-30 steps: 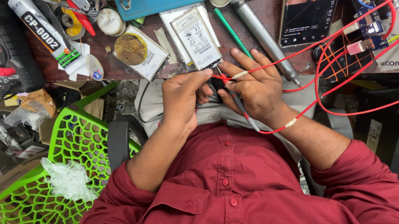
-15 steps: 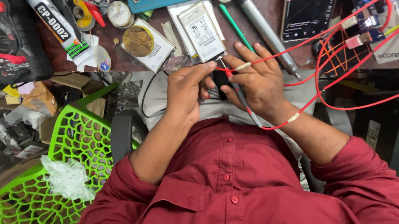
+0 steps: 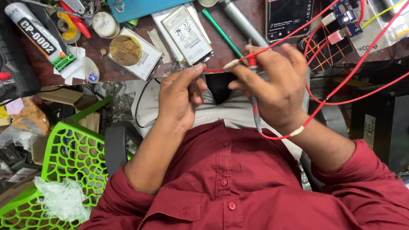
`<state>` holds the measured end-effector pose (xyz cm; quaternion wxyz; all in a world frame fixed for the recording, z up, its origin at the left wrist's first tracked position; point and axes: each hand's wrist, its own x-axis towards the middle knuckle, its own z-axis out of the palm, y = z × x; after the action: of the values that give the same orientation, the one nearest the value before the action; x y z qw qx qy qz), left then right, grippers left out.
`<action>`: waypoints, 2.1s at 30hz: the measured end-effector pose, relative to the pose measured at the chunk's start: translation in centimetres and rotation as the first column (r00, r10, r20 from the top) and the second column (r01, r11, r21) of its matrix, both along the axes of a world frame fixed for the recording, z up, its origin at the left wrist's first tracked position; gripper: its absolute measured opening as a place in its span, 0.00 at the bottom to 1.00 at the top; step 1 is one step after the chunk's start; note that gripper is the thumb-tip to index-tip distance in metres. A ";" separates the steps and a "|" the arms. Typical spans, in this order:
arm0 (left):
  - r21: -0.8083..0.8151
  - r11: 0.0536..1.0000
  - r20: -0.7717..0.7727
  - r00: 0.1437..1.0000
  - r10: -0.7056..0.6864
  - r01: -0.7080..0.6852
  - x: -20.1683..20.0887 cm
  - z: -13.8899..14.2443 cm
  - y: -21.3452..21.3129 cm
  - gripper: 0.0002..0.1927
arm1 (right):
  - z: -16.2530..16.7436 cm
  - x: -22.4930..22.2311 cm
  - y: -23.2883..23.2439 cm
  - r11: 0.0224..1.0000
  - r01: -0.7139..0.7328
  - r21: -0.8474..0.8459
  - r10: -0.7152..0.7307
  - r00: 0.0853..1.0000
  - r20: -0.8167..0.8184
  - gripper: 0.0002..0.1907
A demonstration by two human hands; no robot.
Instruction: The person uses a multimeter to test the voltage of a Samsung mobile phone battery. They hold the battery with one hand and touch the multimeter probes to the terminals with the other, repeating the measurement several times.
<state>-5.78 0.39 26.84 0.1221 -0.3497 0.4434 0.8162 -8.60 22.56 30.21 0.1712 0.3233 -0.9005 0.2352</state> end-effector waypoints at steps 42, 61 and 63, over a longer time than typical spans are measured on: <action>-0.029 1.000 -0.010 1.000 -0.004 0.004 -2.3 -1.9 0.2 0.11 | -3.0 -3.1 0.6 0.997 0.082 0.000 -0.080 0.974 0.211 0.16; -0.016 1.000 0.014 1.000 0.002 -0.002 -2.4 -2.1 0.1 0.11 | -4.7 -4.5 0.7 0.999 -0.045 -0.023 0.049 0.980 0.191 0.17; -0.012 1.000 0.010 1.000 -0.002 0.002 -2.2 -2.2 0.0 0.11 | -4.8 -4.6 0.5 0.998 -0.056 -0.021 0.059 0.977 0.204 0.18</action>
<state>-8.03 0.43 24.67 0.1232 -0.3540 0.4479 0.8117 -13.21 23.09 25.36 0.0734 0.3221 -0.9018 0.2786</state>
